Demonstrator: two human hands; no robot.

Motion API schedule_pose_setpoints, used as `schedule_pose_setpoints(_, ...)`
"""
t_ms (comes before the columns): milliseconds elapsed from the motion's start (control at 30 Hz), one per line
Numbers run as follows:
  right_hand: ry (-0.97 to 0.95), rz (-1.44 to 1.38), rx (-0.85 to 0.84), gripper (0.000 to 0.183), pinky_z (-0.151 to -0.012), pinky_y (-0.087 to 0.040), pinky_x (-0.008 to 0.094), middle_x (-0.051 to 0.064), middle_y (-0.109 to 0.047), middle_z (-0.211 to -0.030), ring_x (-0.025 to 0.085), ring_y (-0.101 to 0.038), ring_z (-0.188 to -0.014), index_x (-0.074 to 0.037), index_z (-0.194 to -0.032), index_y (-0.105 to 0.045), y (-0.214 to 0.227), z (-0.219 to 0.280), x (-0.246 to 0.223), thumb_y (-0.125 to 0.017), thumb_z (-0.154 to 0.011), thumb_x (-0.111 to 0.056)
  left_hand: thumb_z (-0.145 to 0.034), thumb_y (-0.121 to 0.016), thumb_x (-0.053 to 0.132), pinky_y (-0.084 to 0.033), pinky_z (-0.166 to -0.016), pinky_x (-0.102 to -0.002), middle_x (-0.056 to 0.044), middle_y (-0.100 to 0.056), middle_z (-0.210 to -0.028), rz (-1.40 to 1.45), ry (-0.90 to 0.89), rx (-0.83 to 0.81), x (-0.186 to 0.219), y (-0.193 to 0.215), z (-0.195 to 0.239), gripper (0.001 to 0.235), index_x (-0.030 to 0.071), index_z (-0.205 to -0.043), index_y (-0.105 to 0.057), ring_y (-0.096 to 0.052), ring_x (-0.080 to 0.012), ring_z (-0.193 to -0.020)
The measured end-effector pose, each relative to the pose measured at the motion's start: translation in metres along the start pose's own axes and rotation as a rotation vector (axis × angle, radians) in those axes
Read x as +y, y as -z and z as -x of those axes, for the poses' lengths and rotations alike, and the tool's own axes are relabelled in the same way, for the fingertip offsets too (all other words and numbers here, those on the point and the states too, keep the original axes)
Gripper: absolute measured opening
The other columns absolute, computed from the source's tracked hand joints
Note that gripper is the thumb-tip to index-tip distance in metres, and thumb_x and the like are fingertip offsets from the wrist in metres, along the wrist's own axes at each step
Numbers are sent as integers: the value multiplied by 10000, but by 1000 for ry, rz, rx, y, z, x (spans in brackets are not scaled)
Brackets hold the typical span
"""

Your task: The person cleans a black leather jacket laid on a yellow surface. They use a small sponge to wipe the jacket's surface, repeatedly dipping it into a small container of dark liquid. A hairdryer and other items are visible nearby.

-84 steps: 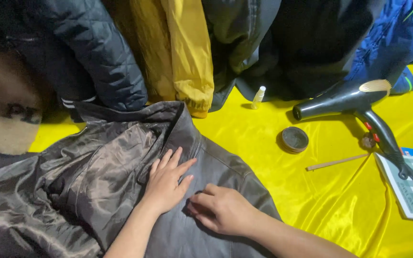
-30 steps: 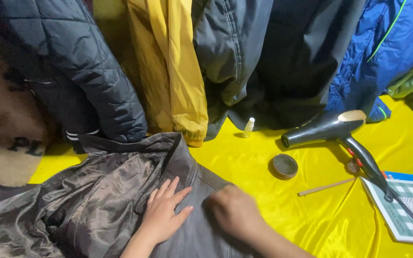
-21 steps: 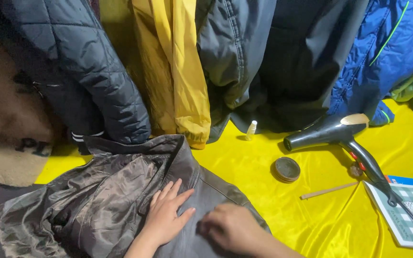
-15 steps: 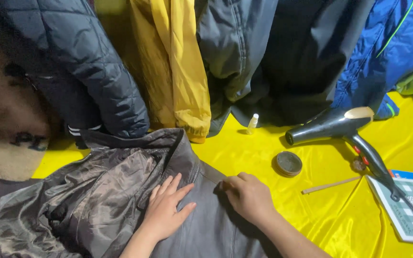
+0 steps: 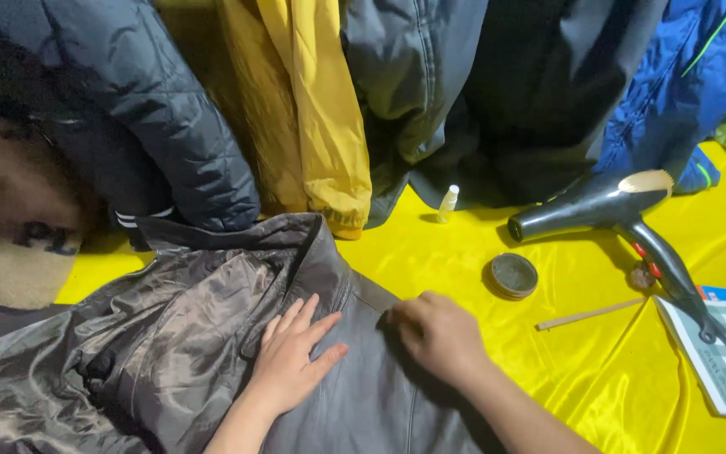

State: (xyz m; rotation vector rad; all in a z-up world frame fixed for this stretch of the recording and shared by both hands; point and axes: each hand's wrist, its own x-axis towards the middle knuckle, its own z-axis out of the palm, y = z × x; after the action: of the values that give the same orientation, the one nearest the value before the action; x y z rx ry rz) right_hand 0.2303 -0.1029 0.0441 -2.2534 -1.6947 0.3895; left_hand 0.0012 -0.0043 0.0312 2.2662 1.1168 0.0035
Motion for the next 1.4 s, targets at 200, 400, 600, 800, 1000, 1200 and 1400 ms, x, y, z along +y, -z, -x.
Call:
schedule_pose_setpoints(200, 625, -149, 94, 219, -690, -513, 456, 33, -725, -852, 307, -674, -789, -291, -1012, -764, -31, 40, -21, -661, -820, -260, -928, -395, 692, -104, -1224, -516, -45, -261, -1685, -12, -104, 149, -25, -25, -11, 666, 344, -1467, -571, -161, -269, -1570)
schedule_pose_setpoints(400, 674, -69, 132, 175, -646, -512, 451, 19, -667, -825, 297, -642, -762, -267, -947, -730, -42, 33, -11, -638, -809, -212, -953, -400, 642, -111, -1218, -517, -52, -280, -1677, 13, -119, 160, -29, -27, -12, 618, 336, -1456, -589, -175, -274, -1566)
schedule_pose_setpoints(600, 39, -19, 53, 193, -755, -558, 439, -7, -761, -1011, 253, -687, -938, -282, -1028, -782, -2, 2, 7, -630, -910, -301, -956, -442, 592, -78, -1243, -507, -11, -219, -1705, 32, -48, 61, -10, -9, -2, 601, 344, -1495, -537, -112, -245, -1590)
schedule_pose_setpoints(800, 555, -173, 143, 149, -687, -520, 426, 23, -717, -830, 293, -676, -781, -275, -971, -771, -12, 47, -39, -699, -912, -390, -890, -658, 437, -293, -1152, -485, -96, -567, -1510, 131, -222, 504, -75, -59, -49, 395, 285, -1237, -769, -469, -267, -1436)
schedule_pose_setpoints(1000, 703, -66, 121, 199, -536, -506, 483, 80, -615, -786, 335, -642, -677, -204, -1060, -701, -52, 45, -47, -652, -888, -291, -834, -674, 513, -481, -1036, -403, -28, -678, -1286, 192, 168, 565, -75, -20, -32, 531, 193, -1254, -721, -643, -246, -1210)
schedule_pose_setpoints(1200, 142, 36, 150, 179, -708, -587, 359, 79, -744, -994, 259, -706, -858, -153, -1106, -747, -9, -8, -19, -643, -971, -211, -815, -626, 631, -499, -911, -313, -52, -830, -1032, 276, 413, 230, -72, 31, -2, 542, 180, -1013, -853, -744, -231, -1016)
schedule_pose_setpoints(1400, 619, -213, 127, 190, -649, -545, 433, 63, -732, -843, 306, -709, -758, -218, -1027, -744, -42, 46, -72, -664, -952, -372, -806, -846, 192, -394, -690, -246, 7, -542, -793, 673, 94, 410, -126, -16, -36, 219, 82, -919, -694, -491, -109, -738)
